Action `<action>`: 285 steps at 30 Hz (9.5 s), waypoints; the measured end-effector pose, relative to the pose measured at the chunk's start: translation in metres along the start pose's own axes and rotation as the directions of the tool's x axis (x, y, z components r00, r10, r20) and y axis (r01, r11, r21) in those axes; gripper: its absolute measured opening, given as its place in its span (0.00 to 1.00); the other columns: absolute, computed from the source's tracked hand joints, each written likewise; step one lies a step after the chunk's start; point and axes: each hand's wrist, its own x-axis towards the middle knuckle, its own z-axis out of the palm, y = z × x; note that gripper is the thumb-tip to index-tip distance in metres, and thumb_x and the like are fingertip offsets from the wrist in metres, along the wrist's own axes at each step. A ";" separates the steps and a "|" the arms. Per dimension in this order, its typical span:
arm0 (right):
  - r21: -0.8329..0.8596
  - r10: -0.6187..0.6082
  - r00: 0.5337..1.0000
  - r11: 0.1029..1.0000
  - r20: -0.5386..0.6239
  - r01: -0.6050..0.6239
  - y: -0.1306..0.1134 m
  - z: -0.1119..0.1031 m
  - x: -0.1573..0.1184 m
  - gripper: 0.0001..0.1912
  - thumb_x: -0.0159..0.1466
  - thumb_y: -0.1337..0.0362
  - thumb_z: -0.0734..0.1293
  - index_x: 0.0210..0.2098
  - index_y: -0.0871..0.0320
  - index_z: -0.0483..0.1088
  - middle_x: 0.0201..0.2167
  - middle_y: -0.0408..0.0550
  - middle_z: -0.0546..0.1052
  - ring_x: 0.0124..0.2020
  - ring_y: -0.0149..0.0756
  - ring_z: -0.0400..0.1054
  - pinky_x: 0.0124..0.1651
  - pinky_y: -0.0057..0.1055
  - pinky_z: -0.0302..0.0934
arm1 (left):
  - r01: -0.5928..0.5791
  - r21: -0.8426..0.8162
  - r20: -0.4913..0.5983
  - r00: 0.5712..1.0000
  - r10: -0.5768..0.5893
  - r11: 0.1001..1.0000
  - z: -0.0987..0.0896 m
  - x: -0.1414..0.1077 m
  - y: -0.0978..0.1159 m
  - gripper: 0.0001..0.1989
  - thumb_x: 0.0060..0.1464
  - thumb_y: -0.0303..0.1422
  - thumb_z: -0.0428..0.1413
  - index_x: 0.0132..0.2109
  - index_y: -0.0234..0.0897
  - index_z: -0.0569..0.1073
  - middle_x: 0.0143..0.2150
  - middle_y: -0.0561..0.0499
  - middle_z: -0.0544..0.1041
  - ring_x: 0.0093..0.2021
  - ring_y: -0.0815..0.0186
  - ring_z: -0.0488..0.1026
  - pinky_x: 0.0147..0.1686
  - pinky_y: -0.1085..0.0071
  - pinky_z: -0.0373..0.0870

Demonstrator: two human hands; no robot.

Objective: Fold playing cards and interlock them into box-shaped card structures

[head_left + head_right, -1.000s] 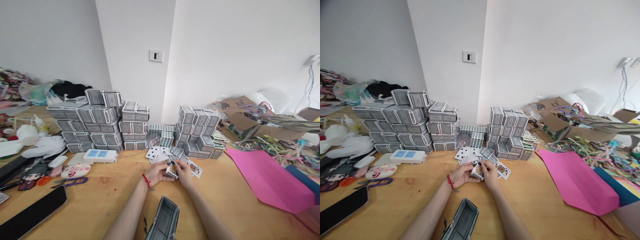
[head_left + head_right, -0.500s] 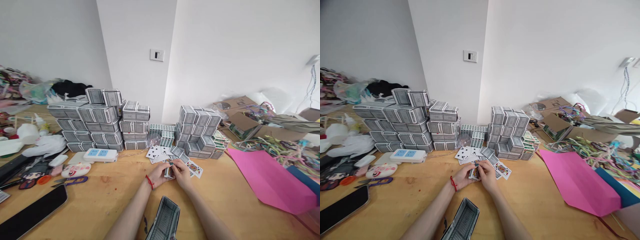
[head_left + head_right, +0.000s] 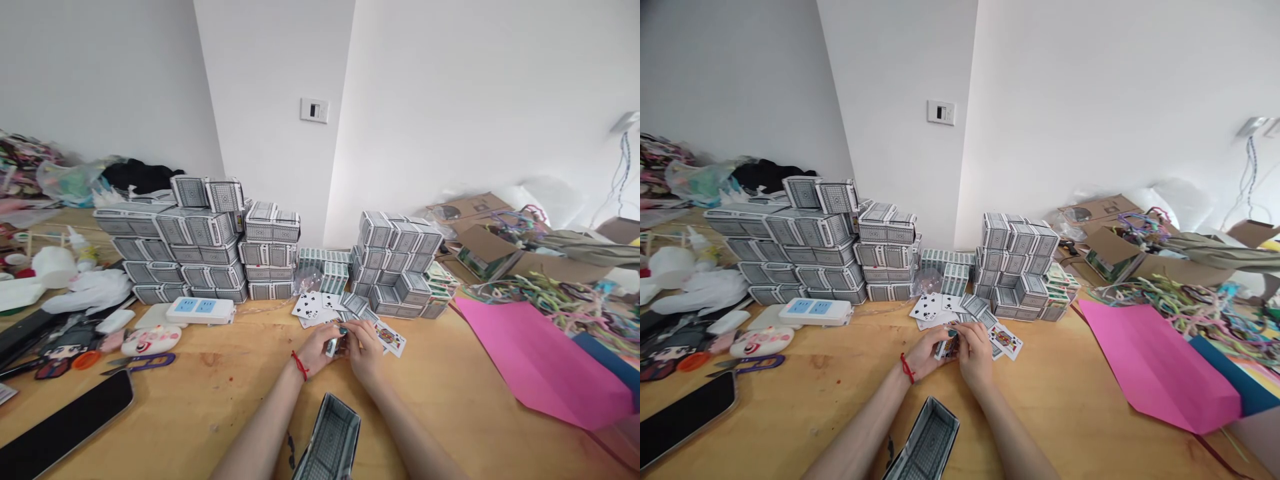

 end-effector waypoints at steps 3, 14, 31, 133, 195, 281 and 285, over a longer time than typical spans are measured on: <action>0.010 0.029 1.000 1.000 -0.007 -0.029 0.000 -0.001 0.000 0.12 0.60 0.67 0.56 0.33 0.54 0.71 0.31 0.49 0.73 0.35 0.37 0.65 0.38 0.35 0.60 | 0.005 -0.050 0.007 1.000 -0.005 0.999 0.000 0.000 0.000 0.09 0.42 0.34 0.54 0.31 0.35 0.67 0.28 0.51 0.72 0.31 0.66 0.69 0.31 0.70 0.64; 0.115 0.159 0.984 0.982 -0.080 -0.149 0.004 -0.001 0.000 0.10 0.59 0.65 0.57 0.31 0.56 0.71 0.30 0.48 0.73 0.34 0.37 0.66 0.37 0.33 0.60 | -0.005 -0.162 0.063 0.998 0.015 0.987 -0.005 0.001 -0.002 0.09 0.43 0.33 0.57 0.32 0.32 0.71 0.27 0.48 0.74 0.30 0.66 0.70 0.35 0.68 0.65; 0.277 0.610 0.788 0.774 -0.086 -0.569 0.016 0.002 0.004 0.19 0.54 0.53 0.61 0.37 0.61 0.67 0.21 0.45 0.71 0.17 0.32 0.60 0.20 0.28 0.56 | -0.361 0.423 -0.215 0.851 0.479 0.831 -0.021 0.015 -0.007 0.09 0.38 0.33 0.60 0.26 0.34 0.69 0.34 0.49 0.72 0.36 0.65 0.69 0.35 0.70 0.65; 0.421 0.596 0.783 0.673 0.176 -0.608 0.010 0.003 0.010 0.20 0.49 0.52 0.67 0.35 0.60 0.70 0.31 0.50 0.76 0.35 0.42 0.70 0.37 0.35 0.64 | -0.300 0.954 0.226 0.659 0.717 -0.025 -0.012 0.005 -0.019 0.05 0.42 0.24 0.53 0.25 0.38 0.66 0.50 0.47 0.67 0.51 0.62 0.63 0.49 0.62 0.62; 0.633 0.560 0.690 0.339 0.459 -0.696 0.002 -0.001 0.009 0.24 0.49 0.58 0.69 0.44 0.55 0.64 0.30 0.44 0.74 0.32 0.37 0.69 0.35 0.32 0.62 | -0.343 0.939 0.225 0.664 0.713 0.022 -0.004 0.003 -0.016 0.03 0.46 0.31 0.55 0.29 0.37 0.69 0.53 0.46 0.65 0.52 0.62 0.62 0.50 0.61 0.61; 0.383 0.540 0.755 0.651 0.372 -0.655 0.015 0.003 0.005 0.21 0.54 0.47 0.58 0.20 0.59 0.66 0.17 0.40 0.63 0.21 0.30 0.54 0.26 0.27 0.48 | -0.219 0.959 0.063 0.783 0.619 0.179 -0.021 0.011 -0.018 0.28 0.40 0.22 0.53 0.51 0.41 0.62 0.51 0.48 0.65 0.53 0.60 0.61 0.52 0.59 0.59; 0.361 0.555 0.751 0.660 0.358 -0.659 0.014 0.003 0.006 0.24 0.52 0.44 0.58 0.18 0.59 0.66 0.16 0.42 0.64 0.22 0.32 0.55 0.26 0.27 0.49 | -0.212 0.968 0.082 0.776 0.625 0.137 -0.021 0.010 -0.018 0.29 0.40 0.22 0.53 0.53 0.41 0.61 0.52 0.48 0.64 0.54 0.60 0.60 0.53 0.58 0.59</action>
